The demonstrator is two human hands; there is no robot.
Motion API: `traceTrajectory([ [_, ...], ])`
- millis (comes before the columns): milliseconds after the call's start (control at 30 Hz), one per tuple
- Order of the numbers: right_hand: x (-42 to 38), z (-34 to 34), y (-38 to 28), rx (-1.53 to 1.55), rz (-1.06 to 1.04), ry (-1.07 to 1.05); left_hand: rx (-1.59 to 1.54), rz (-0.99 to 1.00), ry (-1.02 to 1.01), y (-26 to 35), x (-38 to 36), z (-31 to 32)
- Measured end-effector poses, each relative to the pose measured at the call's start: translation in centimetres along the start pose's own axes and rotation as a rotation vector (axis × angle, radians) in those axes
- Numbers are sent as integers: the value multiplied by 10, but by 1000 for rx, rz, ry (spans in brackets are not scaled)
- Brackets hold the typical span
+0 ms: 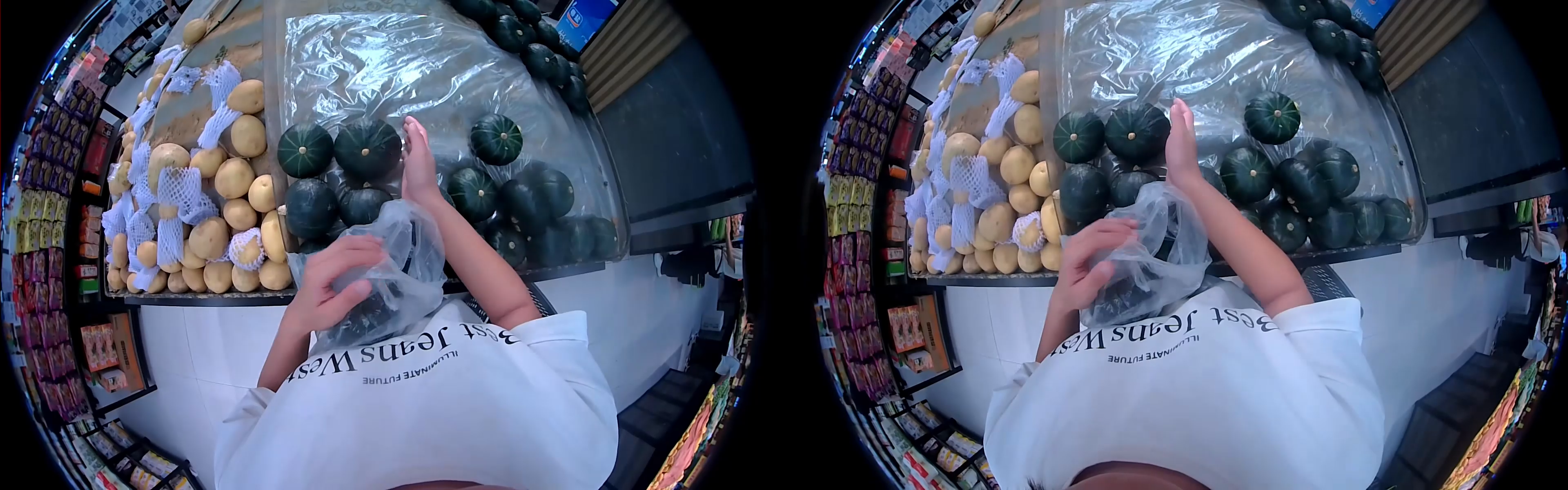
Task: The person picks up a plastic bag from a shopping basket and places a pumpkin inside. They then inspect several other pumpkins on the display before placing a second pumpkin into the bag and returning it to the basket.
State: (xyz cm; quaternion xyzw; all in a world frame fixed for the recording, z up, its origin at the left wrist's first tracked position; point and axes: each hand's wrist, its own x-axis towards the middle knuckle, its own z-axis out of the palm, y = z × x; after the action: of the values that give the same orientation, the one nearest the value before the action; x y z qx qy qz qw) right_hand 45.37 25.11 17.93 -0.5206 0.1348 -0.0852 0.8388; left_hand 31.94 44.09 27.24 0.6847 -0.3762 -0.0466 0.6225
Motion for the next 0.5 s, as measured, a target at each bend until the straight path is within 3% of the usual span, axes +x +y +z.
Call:
traceTrajectory([
  [100, -17, 0, -35, -171, -87, -132, 55, -12, 158, -1, 8, -18],
  [200, 6, -19, -52, -822, -341, -288, 179, -128, 314, 0, 40, -40],
  [233, 17, -23, -52, -993, -408, -278, 276, -123, 291, -8, 54, -48],
  [333, 38, -25, -47, -1308, -265, -184, 601, -92, 132, -41, 104, -66],
  [400, 42, -24, -39, -1498, -301, -205, 819, -123, 9, -73, 134, -76],
  [500, 39, -22, -36, -1501, -329, -192, 1088, -229, -143, -111, 161, -81],
])
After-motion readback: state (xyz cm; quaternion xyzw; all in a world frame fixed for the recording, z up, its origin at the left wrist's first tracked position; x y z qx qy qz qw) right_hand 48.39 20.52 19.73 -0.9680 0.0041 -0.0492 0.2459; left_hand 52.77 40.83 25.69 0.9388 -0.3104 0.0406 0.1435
